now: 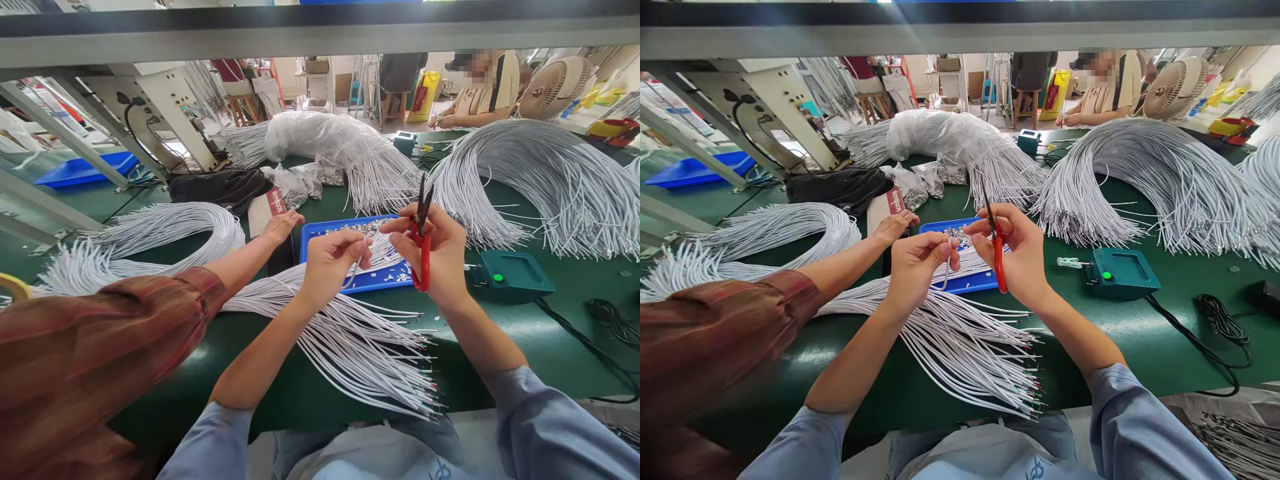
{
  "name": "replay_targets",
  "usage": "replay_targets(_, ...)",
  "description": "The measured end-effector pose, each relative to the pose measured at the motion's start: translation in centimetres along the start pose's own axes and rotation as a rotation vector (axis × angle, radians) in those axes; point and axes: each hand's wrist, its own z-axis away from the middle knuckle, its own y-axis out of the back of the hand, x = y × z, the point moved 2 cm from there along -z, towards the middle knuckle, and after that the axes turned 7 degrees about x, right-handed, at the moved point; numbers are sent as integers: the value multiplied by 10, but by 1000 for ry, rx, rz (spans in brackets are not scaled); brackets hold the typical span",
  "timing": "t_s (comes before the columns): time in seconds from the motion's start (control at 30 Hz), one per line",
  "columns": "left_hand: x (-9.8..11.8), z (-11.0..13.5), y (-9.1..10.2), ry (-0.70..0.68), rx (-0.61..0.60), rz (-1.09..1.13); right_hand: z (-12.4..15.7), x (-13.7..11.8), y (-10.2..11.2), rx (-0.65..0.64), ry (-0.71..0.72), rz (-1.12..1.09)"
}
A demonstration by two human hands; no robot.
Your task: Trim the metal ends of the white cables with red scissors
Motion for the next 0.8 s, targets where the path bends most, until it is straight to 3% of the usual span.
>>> replay_targets(0.33,1,0,-4,32,-115,67,3,6,-5,-86,-88,-96)
replay_targets(0.57,0,1,-6,33,-128,63,1,6,-4,-85,-125,-121)
replay_targets(0.67,-1,2,-7,-33,-101,30,0,4,-4,-95,-125,-109)
replay_targets(0.8,0,5,-7,-221,-2,-119,-1,2,-3,-103,-100,-80)
